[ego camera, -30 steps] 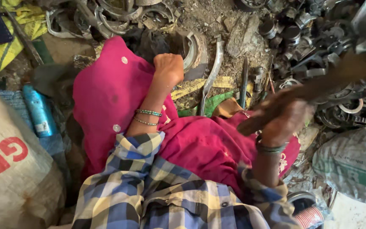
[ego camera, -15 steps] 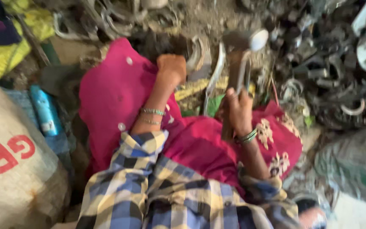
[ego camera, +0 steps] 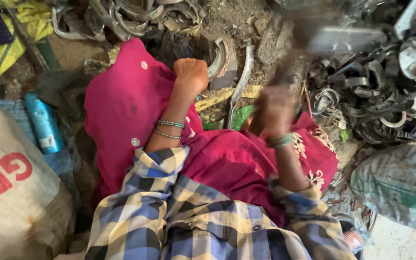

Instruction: The person sits on the ground and uses a hammer and chisel to shape and separate metal parts. They repeatedly strike the metal pieces, reposition them, and occasionally move aside other scrap metal to access the work area.

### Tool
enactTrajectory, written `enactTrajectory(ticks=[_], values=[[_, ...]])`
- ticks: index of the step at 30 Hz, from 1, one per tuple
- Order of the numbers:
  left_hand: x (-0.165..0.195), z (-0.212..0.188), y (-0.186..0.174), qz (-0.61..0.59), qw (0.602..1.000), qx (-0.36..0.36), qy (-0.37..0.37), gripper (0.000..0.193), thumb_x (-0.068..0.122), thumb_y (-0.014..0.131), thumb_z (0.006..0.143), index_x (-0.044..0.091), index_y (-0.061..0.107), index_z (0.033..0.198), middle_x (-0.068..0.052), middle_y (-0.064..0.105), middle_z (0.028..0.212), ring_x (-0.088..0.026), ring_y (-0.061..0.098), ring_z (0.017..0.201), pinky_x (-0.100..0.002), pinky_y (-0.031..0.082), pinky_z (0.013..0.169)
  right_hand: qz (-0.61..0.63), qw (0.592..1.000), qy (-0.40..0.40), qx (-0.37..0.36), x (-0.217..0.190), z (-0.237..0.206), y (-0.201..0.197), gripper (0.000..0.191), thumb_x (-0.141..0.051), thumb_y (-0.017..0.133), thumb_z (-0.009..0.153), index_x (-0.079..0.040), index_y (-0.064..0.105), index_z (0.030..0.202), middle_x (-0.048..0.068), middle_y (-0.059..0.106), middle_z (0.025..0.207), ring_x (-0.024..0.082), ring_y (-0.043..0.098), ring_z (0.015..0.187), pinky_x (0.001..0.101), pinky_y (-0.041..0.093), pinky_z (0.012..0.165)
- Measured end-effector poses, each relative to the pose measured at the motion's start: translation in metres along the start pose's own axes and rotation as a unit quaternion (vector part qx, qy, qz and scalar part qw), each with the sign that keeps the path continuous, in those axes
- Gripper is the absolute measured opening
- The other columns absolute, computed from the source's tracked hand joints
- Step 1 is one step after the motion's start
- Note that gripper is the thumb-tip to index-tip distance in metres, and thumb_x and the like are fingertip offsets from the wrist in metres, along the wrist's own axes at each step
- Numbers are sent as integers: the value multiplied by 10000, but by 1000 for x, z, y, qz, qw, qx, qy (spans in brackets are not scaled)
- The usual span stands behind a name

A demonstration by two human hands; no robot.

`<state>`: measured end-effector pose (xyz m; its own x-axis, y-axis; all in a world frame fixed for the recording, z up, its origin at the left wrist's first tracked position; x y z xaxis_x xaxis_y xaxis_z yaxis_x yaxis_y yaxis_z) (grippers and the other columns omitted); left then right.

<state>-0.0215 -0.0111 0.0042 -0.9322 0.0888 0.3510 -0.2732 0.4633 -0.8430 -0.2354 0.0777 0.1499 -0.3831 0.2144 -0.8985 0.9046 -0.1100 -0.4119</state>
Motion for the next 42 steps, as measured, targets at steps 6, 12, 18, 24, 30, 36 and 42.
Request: enactTrajectory(ticks=[6,12,18,24,30,36,42], values=[[1,5,-6,11,1000,-26,4,186,131,688,812,131,817,945,-149,769,998,-313,744,989,-441,582,756,-12,989,148,-13,55,-25,-7,380,-373,526,1062,4,568,1082,67,645,722,126,635,529,267,548,425],[2,1,5,-3,1000,5,19,178,128,680,825,106,824,927,-175,767,974,-320,749,963,-438,576,774,120,959,-235,104,-27,-19,-86,477,-435,481,1176,0,583,1342,140,671,841,200,672,624,335,596,517],[0,-3,8,-3,1000,6,5,205,119,648,832,104,823,937,-171,770,987,-309,747,979,-440,574,787,701,645,-161,-257,-26,27,-85,309,-269,562,1120,-52,640,1325,136,699,1011,179,693,677,373,629,638],[3,3,3,11,1000,-26,8,211,145,625,852,131,814,943,-147,771,998,-309,745,974,-455,580,737,-115,983,122,-73,63,-24,21,224,-252,571,1049,-32,570,1088,39,632,701,126,592,501,262,506,402],[6,4,0,17,1000,-15,18,176,151,670,859,138,827,938,-143,780,998,-299,753,986,-439,582,762,38,998,15,43,14,-38,-27,347,-356,509,1111,-15,568,1129,46,643,750,116,650,550,281,559,440],[6,0,-5,14,999,-47,4,210,162,808,731,126,823,937,-137,773,1001,-278,742,1012,-402,581,802,149,900,-398,101,-83,2,-83,408,-419,436,1149,-64,615,1238,126,685,823,181,668,538,316,537,455],[7,-2,-8,14,999,-50,-1,217,140,804,720,136,825,936,-138,777,1011,-277,745,1012,-406,587,790,122,992,-14,19,-5,3,-11,150,-184,569,1103,-63,650,1136,75,685,829,154,637,592,255,555,497]])
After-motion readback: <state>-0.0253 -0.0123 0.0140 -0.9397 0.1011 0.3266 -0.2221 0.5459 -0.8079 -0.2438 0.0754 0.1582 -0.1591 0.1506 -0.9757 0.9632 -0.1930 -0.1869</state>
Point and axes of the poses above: each hand's wrist, its own z-axis towards the middle knuckle, its own y-axis out of the palm, x = y × z, the point moved 3 cm from there along z, towards the middle knuckle
